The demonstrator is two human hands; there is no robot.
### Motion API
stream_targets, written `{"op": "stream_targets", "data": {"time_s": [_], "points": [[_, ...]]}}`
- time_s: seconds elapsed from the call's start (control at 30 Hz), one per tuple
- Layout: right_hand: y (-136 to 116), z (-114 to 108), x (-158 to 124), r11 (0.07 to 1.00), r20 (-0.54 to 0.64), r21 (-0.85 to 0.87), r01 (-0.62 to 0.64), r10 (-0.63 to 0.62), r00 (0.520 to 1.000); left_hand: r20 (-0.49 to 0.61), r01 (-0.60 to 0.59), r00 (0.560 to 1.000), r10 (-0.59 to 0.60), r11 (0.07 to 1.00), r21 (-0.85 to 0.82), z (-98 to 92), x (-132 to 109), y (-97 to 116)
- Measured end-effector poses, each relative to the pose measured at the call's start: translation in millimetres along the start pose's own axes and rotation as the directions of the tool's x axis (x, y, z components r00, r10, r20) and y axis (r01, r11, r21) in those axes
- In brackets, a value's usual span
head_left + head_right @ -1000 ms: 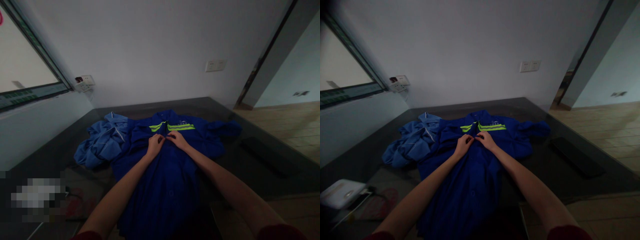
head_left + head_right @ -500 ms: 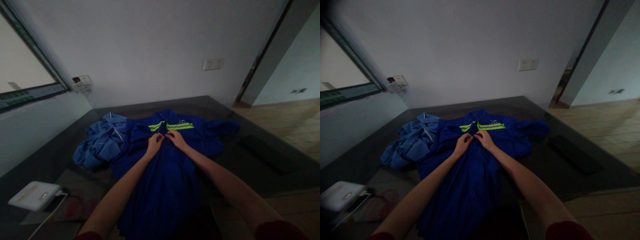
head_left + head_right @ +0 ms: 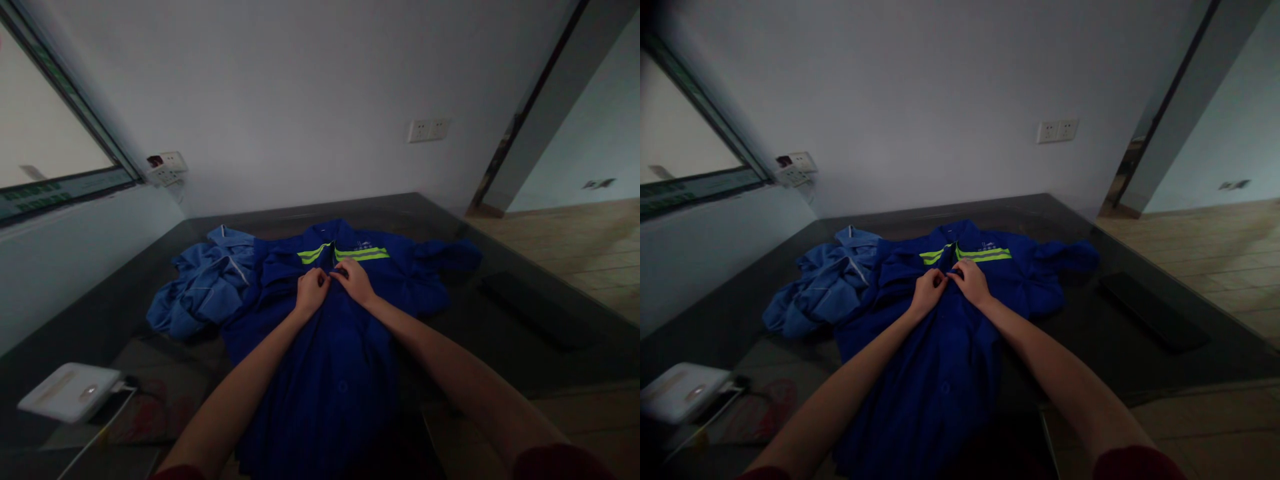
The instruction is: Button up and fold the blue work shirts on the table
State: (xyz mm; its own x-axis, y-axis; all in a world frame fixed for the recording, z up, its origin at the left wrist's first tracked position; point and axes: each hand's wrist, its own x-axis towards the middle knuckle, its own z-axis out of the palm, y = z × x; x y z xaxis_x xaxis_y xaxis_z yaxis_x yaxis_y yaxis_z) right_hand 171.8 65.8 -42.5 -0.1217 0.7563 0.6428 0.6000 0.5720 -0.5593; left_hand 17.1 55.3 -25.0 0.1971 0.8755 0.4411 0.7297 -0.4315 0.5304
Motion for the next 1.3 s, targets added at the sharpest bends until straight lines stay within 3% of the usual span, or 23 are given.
{"op": "stream_targets", "data": {"time_s": [0.13,0.33,0.57,0.73,0.97,1.2,1.3], "points": [[-2,-1,-1,0.998,0.057,-0.031,0.055,-0.053,0.997,-0.027,0.042,0.999,-0.044,0.995,-0.095,1.5,-1,-2],[-5,-2,-1,0.993,0.143,-0.049,0.105,-0.097,0.985,0.016,0.153,0.988,-0.154,0.948,-0.279,1.1,0,-4],[-15,-9,-1,0.979,0.212,-0.112,0.173,-0.146,0.966,0.023,0.181,0.982,-0.186,0.910,-0.373,3.0,1,-8],[-17,-8,0,0.963,0.236,-0.160,0.216,-0.175,0.956,0.032,0.182,0.982,-0.185,0.899,-0.398,3.1,3,-11],[-5,-4,0,0.976,0.204,-0.180,0.126,-0.088,0.975,0.065,0.126,0.992,-0.109,0.897,-0.424,-0.2,2,-4],[0,-2,1,0.992,0.171,-0.113,0.059,-0.040,0.985,-0.052,0.066,0.995,-0.089,0.935,-0.348,2.9,1,-5],[2,-2,1,0.996,0.168,-0.070,0.058,-0.046,0.985,-0.009,0.044,0.999,-0.049,0.960,-0.277,4.9,1,-9]]}}
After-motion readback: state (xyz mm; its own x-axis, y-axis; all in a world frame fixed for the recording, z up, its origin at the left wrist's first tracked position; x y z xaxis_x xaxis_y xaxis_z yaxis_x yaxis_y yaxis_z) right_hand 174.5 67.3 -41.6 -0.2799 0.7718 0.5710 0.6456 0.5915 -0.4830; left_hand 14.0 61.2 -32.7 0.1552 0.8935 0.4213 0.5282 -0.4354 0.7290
